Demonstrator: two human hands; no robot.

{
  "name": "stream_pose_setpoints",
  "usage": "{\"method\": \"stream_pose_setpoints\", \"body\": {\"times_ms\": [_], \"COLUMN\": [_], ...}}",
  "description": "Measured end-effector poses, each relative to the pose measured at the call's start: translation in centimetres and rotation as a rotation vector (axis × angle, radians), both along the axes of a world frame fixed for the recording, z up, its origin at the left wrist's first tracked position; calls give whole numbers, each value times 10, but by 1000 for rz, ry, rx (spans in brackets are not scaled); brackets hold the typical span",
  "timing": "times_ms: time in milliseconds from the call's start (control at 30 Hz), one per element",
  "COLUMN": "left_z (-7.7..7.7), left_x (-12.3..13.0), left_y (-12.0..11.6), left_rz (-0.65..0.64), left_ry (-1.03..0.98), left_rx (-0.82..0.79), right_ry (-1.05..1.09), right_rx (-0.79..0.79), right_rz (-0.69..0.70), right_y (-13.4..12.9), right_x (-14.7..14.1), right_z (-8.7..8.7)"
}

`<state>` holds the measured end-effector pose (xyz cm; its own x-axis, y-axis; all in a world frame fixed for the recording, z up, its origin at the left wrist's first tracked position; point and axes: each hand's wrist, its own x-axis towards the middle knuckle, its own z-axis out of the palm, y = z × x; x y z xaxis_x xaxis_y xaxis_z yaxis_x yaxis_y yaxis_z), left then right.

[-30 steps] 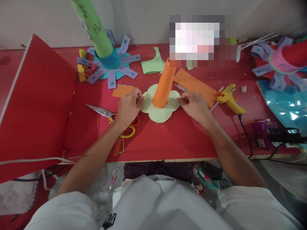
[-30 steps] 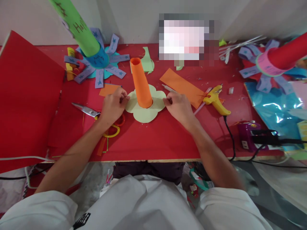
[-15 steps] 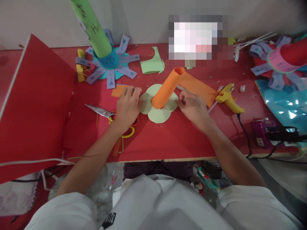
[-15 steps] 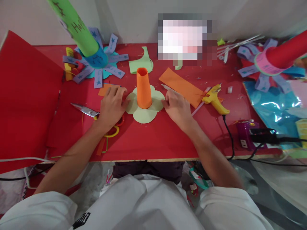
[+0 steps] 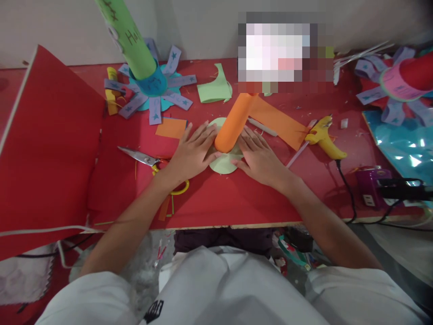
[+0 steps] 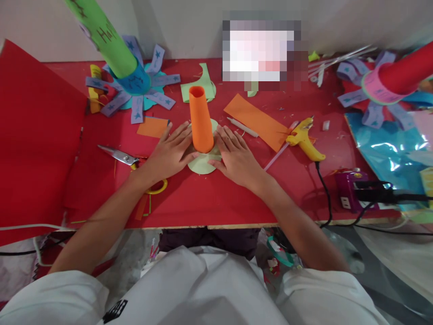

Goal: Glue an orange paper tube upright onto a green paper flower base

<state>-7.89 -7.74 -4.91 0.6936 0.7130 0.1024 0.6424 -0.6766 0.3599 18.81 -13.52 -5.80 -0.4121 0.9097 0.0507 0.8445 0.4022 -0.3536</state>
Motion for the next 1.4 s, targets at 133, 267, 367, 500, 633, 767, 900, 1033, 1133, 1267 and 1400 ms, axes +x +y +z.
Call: {"method": "stream_pose_setpoints", "body": {"times_ms": [133,267,367,500,633,767,900,1033,1133,1267,1400], "left_z": [2,2,1,-3,-3,-3,-6,-5,1,12,19], "left_x": [1,2,1,0,1,2,1,-1,-3,-6,-12], "left_y": [-1,-1,-1,0,-1,-2,1,6,9,10,5], "left_rz": [20,32,34,41,60,63,74,74,127,201,210], "left_ry": [40,72,67,35,24,18,28,-43,-148,-272,-291], "left_rx": [-27,-28,-27,-19,-19,-8,-34,-37,-14,12,35], "right_ry": [-5,-32,12,271,574,948,952,961,1001,992,914], "right_rx": [-2,-23,-6,56,5,-63,-154,-83,-29,-8,-39], "right_rz": [0,1,-38,-85,-38,83,31,-18,-26,-15,-62], "right_y": [0,1,3,7,19,40,51,47,47,53,56], "right_x": [-2,-1,1,-4,-24,-46,-53,-53,-53,-55,-55], "right_z": [-4,-8,2,44,83,85,74,70,73,75,69]}}
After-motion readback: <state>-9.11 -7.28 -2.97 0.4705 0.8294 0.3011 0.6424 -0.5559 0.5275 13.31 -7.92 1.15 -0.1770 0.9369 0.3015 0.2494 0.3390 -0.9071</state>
